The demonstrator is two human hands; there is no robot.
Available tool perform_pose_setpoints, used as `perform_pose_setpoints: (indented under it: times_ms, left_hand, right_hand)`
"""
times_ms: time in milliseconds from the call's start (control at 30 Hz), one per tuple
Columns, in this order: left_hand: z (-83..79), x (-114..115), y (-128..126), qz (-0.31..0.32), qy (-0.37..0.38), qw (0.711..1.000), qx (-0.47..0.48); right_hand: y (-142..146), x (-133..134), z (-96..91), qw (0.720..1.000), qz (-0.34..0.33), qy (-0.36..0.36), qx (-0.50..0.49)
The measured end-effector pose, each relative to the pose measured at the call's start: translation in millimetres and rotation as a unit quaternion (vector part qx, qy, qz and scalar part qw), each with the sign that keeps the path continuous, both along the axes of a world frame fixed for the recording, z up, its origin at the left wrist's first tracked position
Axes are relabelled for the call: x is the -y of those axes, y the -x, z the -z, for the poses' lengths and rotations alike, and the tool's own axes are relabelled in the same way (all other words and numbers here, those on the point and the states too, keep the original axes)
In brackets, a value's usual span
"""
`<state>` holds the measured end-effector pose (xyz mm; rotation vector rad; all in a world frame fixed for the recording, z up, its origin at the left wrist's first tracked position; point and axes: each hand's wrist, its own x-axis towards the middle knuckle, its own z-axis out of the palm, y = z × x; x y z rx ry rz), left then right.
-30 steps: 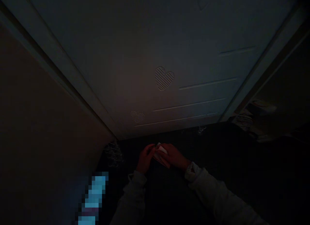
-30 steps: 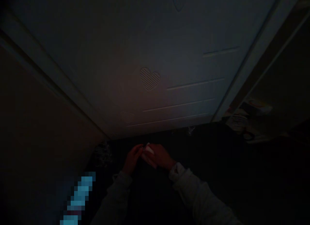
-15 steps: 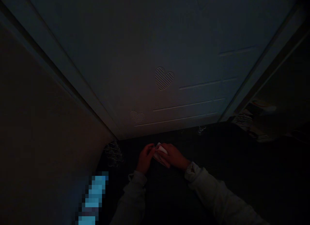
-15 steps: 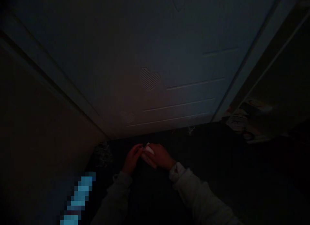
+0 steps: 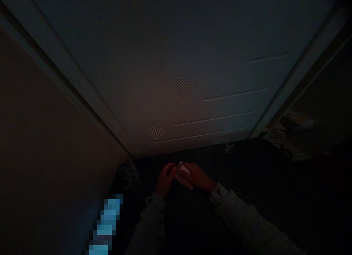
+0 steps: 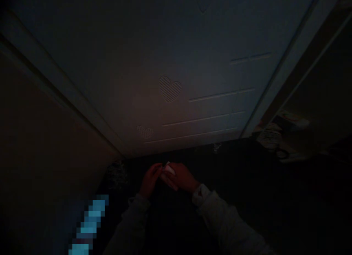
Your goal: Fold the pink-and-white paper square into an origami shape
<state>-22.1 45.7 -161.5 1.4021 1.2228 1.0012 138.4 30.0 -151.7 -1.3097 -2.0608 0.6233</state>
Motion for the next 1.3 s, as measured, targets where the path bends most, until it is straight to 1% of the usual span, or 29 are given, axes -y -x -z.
perform_pose_setpoints:
  times_ms: [133,367,533,667,800,1000,1300]
  left_hand:
    - [0.5,0.2,0.4,-0.003,-0.001,1.000,0.000]
    - [3.3,-0.5,0.8,0.005,0.001,1.000,0.009]
    - [4.4,-0.9,0.9,-0.005,-0.003,1.000,-0.001]
    - [3.1,-0.3,1.2,0.008,-0.001,1.000,0.004]
    - [2.6,-0.4,1.2,0.004,-0.001,1.000,0.001]
    - [2.7,-0.8,1.6,0.015,-0.002,1.000,0.006]
    - [5.7,-2.3,1.1,0.001,-0.001,1.000,0.009]
  right_hand:
    - [0.3,-0.1,1.6,1.000,0.011,-0.002,0.003]
    - [0.1,-0.6,-0.2,1.000,0.002,-0.001,0.003]
    - [-0.1,0.2,-0.9,1.000,0.000,-0.002,-0.004]
    - [0.2,0.5,-1.2,1.000,0.007,0.002,-0.003]
    - [0.5,-0.2,-0.8,1.000,0.007,0.005,0.001]
    - [0.5,-0.9,1.6,1.000,0.004,0.006,-0.009]
    - [0.6,1.0,-0.7,1.000,0.004,0.001,-0.015]
